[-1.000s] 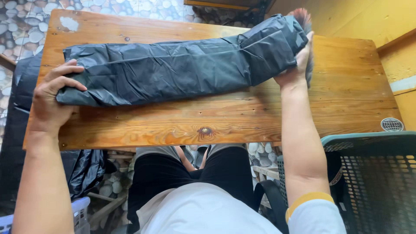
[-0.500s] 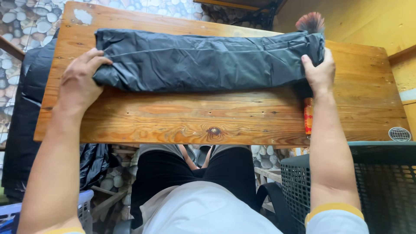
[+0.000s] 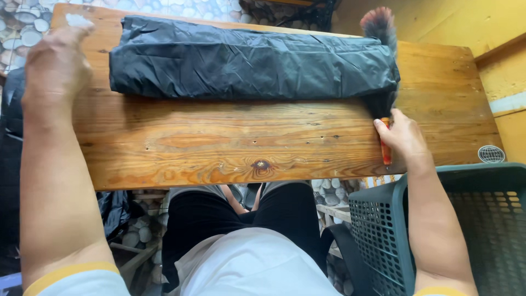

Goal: The person folds a large black plastic sheet on a wooden table, brushes it with a feather duster, and places a small black pouch into a plastic basket.

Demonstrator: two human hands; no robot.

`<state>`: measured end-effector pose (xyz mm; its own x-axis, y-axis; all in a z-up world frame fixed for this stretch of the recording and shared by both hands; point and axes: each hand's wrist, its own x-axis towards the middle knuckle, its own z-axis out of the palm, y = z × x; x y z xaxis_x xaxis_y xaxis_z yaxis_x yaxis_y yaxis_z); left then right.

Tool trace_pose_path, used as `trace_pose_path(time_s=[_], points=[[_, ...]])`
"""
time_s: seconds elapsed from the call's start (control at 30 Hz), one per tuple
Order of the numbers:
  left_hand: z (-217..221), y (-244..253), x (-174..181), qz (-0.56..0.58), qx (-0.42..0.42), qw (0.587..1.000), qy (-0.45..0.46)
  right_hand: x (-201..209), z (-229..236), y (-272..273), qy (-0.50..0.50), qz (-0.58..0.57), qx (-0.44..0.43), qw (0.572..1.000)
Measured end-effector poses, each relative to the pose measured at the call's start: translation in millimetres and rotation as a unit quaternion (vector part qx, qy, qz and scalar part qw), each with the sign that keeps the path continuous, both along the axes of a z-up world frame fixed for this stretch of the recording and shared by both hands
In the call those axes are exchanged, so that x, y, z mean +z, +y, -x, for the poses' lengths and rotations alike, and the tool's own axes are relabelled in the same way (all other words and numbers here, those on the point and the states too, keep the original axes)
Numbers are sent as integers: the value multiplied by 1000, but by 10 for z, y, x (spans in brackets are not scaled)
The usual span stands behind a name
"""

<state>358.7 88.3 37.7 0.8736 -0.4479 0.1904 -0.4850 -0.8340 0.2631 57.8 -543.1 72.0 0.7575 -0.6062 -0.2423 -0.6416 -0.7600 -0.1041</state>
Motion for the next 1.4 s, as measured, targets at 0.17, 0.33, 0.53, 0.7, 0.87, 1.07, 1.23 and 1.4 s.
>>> trace_pose_path(time_s=[0.17,0.33,0.53,0.7,0.87,1.07,1.23,1.4], points=[[330,-936,279,61,-123,984,-113,-311,-2,-303,-91,-2,-6,996],[432,-1809,-29,48,-167,983,-62,-302,45,-335,-245,-76,-83,963],[122,-2139,-204,41,-151,981,-112,-205,313,-339,-367,-223,-155,890],[258,-2184,84,84,-180,980,-30,52,386,-91,-411,-317,-205,830],[947,-2119,552,48,-273,939,-203,214,417,225,-486,-350,-191,778],[1632,-1912,509,12,-336,903,-269,438,471,834,-486,-372,-81,786],[1880,-1758,108,33,-331,912,-240,403,679,1352,-438,-385,41,812],[2060,-1601,-62,47,-309,930,-191,262,816,1717,-363,-460,45,809]])
